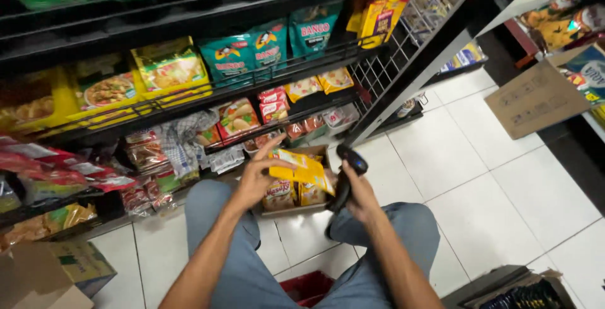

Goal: Scan and stock grocery products on retail shelves.

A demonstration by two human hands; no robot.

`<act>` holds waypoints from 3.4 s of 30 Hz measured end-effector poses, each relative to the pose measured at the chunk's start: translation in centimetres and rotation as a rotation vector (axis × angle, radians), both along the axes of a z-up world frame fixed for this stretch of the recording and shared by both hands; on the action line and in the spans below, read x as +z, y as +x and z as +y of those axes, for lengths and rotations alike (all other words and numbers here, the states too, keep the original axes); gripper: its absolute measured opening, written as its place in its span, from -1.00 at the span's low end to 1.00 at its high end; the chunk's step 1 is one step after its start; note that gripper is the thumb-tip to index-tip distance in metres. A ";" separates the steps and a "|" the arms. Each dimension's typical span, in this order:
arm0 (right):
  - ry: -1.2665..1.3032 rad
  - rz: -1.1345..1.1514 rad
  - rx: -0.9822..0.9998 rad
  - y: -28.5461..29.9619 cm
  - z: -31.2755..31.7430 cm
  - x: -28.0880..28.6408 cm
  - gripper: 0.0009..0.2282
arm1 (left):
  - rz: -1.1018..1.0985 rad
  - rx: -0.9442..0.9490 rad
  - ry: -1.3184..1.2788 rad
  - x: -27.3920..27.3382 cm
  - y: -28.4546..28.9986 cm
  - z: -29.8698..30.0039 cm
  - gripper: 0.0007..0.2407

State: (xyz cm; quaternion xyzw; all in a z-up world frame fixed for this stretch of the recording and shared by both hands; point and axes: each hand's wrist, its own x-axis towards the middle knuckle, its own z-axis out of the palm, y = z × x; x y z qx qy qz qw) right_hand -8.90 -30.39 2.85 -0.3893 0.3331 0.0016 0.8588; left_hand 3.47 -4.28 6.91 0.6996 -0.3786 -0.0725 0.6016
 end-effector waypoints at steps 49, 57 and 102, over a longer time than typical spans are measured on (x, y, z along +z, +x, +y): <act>-1.052 -0.076 0.247 -8.3 6.9 8.1 -0.85 | 1.416 -0.478 -0.454 -2.2 -5.5 -0.7 -0.53; -0.497 -0.112 0.154 -6.7 8.0 6.6 -0.76 | 1.468 -0.437 -0.446 -2.7 -5.1 -0.3 -0.54; -1.943 0.261 0.395 -16.4 -1.5 14.1 -0.18 | 1.459 -0.459 -0.564 0.4 -5.2 0.0 -0.44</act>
